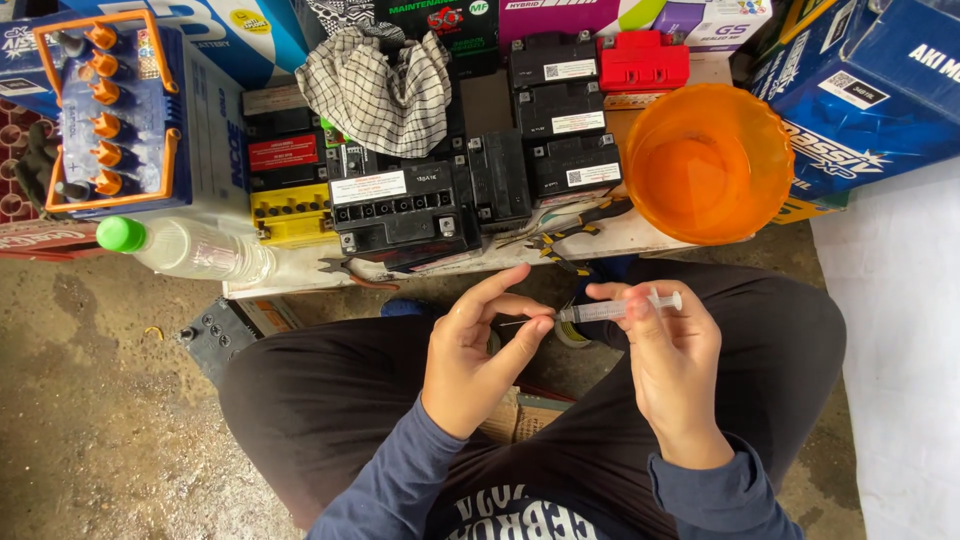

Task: Servicing a lead-acid battery by filling cells with a syringe, wiping the surface clean, and applying a label

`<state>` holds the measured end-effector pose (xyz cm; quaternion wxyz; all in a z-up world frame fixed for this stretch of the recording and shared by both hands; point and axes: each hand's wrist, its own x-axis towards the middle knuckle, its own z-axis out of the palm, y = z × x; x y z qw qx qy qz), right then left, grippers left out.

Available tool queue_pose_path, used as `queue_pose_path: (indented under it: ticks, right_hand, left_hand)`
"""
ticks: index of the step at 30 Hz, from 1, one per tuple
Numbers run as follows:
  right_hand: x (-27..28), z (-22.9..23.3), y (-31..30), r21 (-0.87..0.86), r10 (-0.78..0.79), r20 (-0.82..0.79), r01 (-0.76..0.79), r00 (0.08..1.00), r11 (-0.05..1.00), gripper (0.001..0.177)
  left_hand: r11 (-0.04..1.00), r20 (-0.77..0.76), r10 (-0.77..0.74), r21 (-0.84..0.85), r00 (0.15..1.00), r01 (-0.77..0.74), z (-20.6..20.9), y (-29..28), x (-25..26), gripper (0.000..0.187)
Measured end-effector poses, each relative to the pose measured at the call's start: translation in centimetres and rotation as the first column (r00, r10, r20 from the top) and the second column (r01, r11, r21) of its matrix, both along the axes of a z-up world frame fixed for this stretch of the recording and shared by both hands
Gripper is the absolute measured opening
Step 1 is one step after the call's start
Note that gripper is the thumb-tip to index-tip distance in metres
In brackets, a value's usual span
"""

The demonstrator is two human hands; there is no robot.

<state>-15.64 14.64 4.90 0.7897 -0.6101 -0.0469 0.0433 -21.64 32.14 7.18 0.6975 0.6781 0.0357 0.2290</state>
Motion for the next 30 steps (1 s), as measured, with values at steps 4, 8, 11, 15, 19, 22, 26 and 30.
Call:
queue_pose_path:
  ticks: [4, 8, 11, 15, 19, 22, 26, 30]
  right_hand:
    - [0.2, 1.1, 0.5, 0.017, -0.021, 0.010, 0.020, 1.000, 1.000, 0.019]
    - [0.6, 1.2, 0.1, -0.023, -0.029, 0.050, 0.030, 0.998, 0.999, 0.019]
    - [0.7, 0.8, -0.5, -0.044, -0.048, 0.078, 0.052, 0.996, 0.998, 0.019]
    - [1.2, 2.4, -0.6, -0.191, -0.019, 0.193, 0.057, 0.981, 0.980, 0.018]
    - [0.8, 3.6, 0.0, -0.364, 0.102, 0.228, -0.012, 0.968, 0.931, 0.013]
    - [0.4, 4.7, 1.4, -0.503, 0.205, 0.237, -0.061, 0.950, 0.862, 0.013]
    - [0.0, 5.2, 2.3, -0.491, 0.303, 0.062, -0.236, 0.951, 0.839, 0.033]
    - [0.5, 4.2, 3.8, -0.301, 0.277, 0.183, -0.215, 0.943, 0.929, 0.043]
  left_hand:
    - [1.000, 0.022, 0.010, -0.003, 1.000, -0.010, -0.1, 0.4, 0.2, 0.048]
    - [0.997, -0.004, 0.066, -0.038, 0.998, -0.066, -0.8, 1.2, -0.1, 0.039]
    - [0.994, -0.026, 0.102, -0.034, 0.994, -0.103, -1.2, 1.8, -0.5, 0.036]
    - [0.989, -0.069, 0.141, 0.062, 0.988, -0.137, -2.5, 2.9, -1.3, 0.033]
    - [0.966, -0.052, 0.105, 0.244, 0.993, -0.089, -0.3, 2.8, -1.5, 0.029]
    - [0.907, -0.005, 0.014, 0.421, 1.000, -0.011, 0.2, 2.3, -1.2, 0.029]
    - [0.848, -0.109, -0.004, 0.526, 0.994, 0.061, 1.0, 1.9, -0.7, 0.022]
    - [0.907, -0.027, 0.031, 0.420, 0.999, -0.017, -1.6, 2.1, 0.0, 0.015]
